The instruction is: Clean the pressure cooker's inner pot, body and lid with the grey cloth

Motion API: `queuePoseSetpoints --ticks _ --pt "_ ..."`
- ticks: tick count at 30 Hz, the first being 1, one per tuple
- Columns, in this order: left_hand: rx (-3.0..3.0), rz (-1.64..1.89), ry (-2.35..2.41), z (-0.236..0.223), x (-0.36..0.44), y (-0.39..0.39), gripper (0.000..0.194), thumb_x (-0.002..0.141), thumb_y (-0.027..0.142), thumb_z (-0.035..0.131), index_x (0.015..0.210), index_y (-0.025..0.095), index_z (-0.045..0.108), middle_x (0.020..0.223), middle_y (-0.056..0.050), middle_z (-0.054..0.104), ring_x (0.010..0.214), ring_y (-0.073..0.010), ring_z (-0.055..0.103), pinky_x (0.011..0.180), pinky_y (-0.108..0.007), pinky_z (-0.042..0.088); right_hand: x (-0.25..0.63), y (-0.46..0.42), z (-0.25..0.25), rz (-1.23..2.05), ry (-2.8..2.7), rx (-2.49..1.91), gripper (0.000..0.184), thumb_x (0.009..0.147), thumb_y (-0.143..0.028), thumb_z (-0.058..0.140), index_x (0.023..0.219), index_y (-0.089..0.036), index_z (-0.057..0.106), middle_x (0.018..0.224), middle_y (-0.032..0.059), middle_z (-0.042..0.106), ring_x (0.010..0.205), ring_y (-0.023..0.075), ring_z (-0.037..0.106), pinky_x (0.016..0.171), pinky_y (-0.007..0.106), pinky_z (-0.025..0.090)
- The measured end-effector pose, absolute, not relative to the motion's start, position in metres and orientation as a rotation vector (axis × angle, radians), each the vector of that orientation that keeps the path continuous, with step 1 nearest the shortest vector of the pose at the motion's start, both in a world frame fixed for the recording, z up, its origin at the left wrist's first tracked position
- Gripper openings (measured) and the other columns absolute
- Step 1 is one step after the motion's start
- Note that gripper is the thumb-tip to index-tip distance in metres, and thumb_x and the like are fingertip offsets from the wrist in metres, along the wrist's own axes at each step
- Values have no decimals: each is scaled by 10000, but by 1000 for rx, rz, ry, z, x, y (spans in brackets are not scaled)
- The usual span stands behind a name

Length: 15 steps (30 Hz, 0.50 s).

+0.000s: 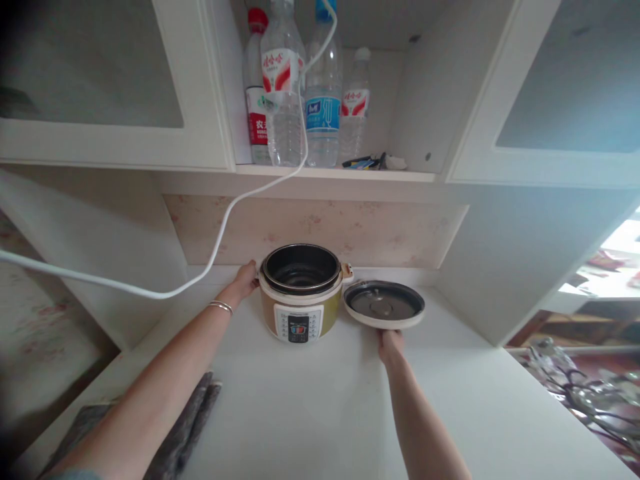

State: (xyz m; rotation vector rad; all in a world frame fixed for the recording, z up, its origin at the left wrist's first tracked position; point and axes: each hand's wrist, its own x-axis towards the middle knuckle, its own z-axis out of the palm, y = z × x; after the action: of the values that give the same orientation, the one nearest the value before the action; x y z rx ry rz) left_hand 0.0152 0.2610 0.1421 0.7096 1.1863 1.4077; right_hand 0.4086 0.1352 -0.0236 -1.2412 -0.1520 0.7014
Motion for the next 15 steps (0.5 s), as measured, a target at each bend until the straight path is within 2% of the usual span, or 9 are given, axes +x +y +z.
queuePoseSetpoints --ticks 4,7,15 --pt "713 1365 1161 138 4 250 15 791 164 524 779 158 530 614 -1 522 482 -95 521 478 -200 455 415 116 -24 786 -226 -1230 355 573 -124 681 898 -208 566 927 -14 639 753 99 618 615 164 557" --pt "729 1327 1171 130 -10 229 55 739 123 556 754 158 517 602 3 513 481 -103 534 502 -225 477 418 105 -24 858 -282 -1232 316 622 -142 673 915 -209 577 1009 7 637 785 97 631 647 160 558" --pt "814 1324 1213 94 -64 116 183 671 221 619 831 182 538 681 28 550 467 -81 526 459 -197 411 408 91 -14 957 -394 -1184 206 743 -183 620 939 -221 571 1060 9 624 820 96 653 740 193 559"
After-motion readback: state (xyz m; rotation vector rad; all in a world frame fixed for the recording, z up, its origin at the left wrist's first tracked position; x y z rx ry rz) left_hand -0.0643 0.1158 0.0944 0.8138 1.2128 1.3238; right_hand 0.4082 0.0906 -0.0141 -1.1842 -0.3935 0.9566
